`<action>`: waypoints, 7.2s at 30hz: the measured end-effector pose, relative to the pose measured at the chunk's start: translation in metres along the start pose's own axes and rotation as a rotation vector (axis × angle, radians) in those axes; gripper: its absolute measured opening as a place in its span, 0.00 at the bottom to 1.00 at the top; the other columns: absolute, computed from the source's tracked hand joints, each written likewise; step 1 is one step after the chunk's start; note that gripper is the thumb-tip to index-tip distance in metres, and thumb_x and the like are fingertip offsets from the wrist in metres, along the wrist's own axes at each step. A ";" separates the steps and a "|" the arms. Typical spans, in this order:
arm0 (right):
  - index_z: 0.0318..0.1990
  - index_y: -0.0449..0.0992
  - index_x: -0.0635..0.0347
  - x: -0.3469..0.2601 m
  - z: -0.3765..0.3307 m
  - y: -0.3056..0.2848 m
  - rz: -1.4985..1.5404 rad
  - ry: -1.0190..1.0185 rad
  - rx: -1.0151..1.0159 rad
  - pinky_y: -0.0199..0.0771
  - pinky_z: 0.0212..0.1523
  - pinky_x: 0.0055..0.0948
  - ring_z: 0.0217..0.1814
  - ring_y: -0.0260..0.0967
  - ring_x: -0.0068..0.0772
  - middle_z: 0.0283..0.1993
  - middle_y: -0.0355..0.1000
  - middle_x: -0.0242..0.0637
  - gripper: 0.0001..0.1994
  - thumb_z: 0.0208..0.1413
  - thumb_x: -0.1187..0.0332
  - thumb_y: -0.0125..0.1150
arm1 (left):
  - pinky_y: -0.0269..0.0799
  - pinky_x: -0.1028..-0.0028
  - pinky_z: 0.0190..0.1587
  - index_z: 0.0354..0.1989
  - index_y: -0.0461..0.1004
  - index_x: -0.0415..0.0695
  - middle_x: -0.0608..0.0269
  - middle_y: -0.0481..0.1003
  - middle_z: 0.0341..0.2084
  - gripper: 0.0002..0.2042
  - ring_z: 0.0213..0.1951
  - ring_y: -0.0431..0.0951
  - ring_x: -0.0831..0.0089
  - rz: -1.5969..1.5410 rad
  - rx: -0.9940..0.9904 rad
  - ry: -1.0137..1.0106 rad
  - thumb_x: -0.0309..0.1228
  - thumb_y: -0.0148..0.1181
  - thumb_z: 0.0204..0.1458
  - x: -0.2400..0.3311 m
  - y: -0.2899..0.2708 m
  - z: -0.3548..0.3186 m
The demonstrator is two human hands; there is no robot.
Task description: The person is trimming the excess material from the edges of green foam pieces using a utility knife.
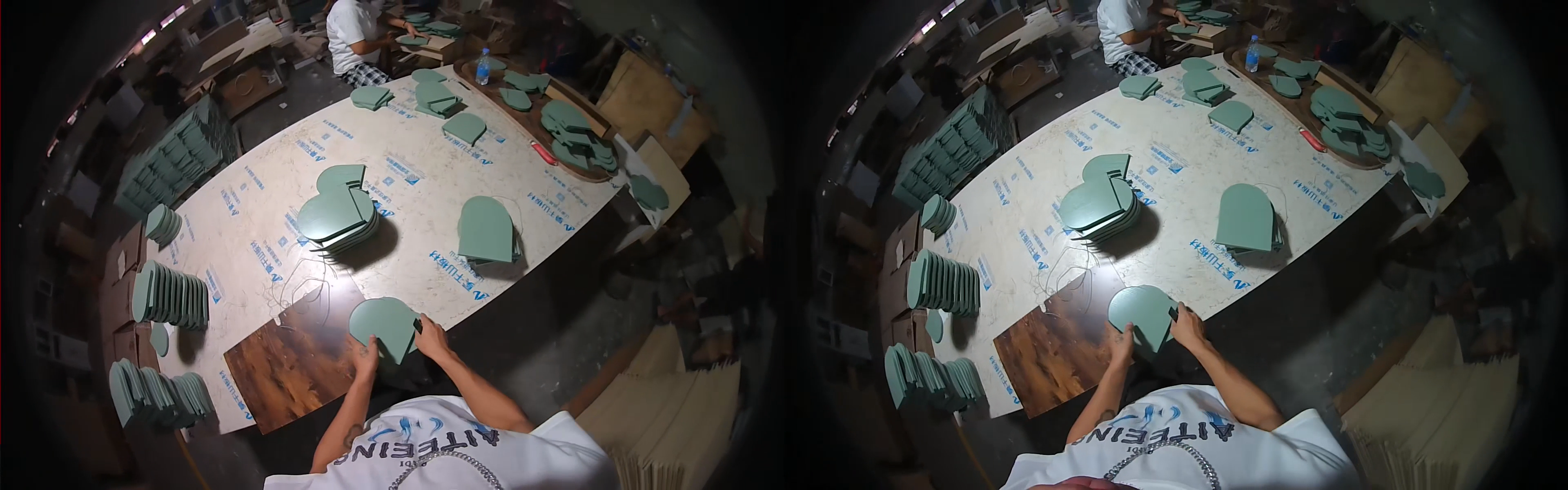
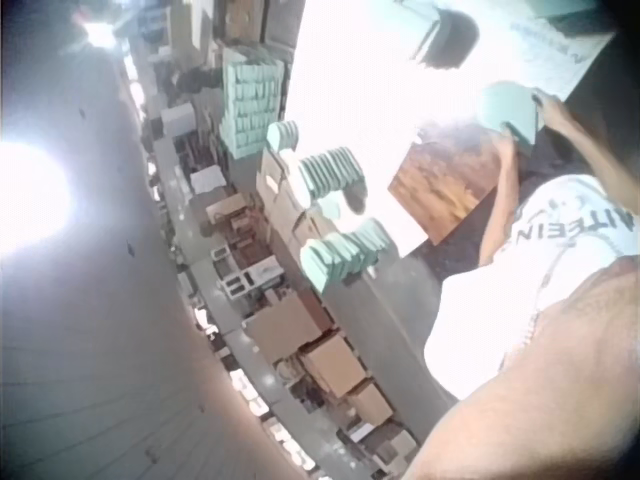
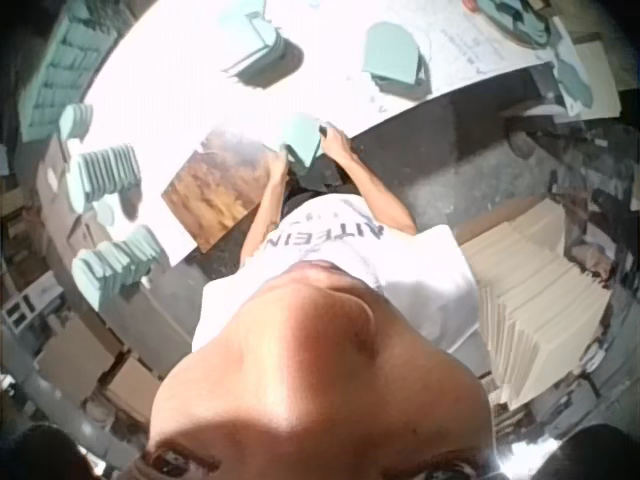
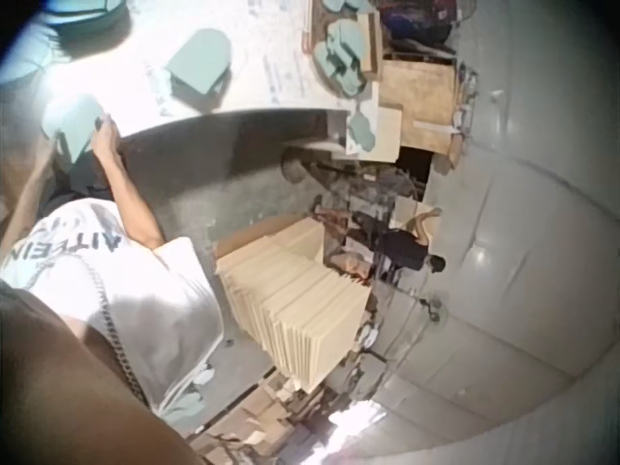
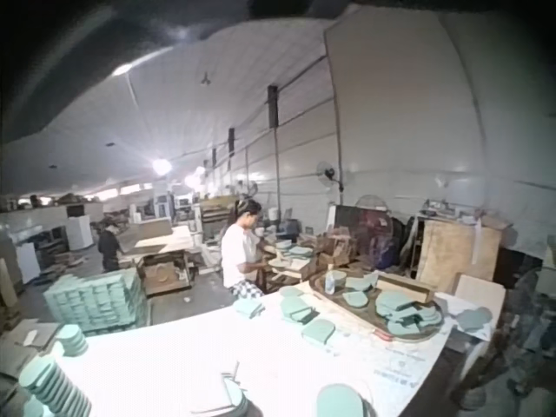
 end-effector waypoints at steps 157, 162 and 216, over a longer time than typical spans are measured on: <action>0.54 0.83 0.52 -0.125 -0.118 0.185 -0.246 -0.430 0.361 0.74 0.30 0.30 0.31 0.71 0.33 0.39 0.70 0.35 0.21 0.50 0.67 0.76 | 0.55 0.48 0.68 0.70 0.53 0.25 0.31 0.63 0.63 0.40 0.65 0.62 0.38 0.432 -0.328 0.876 0.31 0.67 0.52 -0.095 -0.204 0.047; 0.59 0.80 0.52 -0.126 -0.110 0.180 -0.349 -0.498 0.236 0.78 0.38 0.33 0.39 0.76 0.40 0.43 0.72 0.38 0.26 0.48 0.71 0.75 | 0.57 0.46 0.67 0.71 0.52 0.26 0.32 0.63 0.63 0.41 0.64 0.64 0.38 0.452 -0.366 0.861 0.31 0.67 0.52 -0.095 -0.209 0.056; 0.60 0.82 0.48 -0.104 -0.166 0.186 -0.286 -0.379 0.200 0.73 0.31 0.28 0.34 0.71 0.30 0.41 0.74 0.36 0.27 0.50 0.61 0.77 | 0.55 0.49 0.67 0.67 0.64 0.30 0.39 0.65 0.63 0.24 0.64 0.65 0.48 0.736 -0.051 0.620 0.33 0.50 0.67 -0.103 -0.207 0.041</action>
Point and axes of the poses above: each hand's wrist, its own z-axis towards the middle knuckle, its own y-axis out of the palm, x = y × z, the point moved 4 cm from there along z, towards the middle knuckle
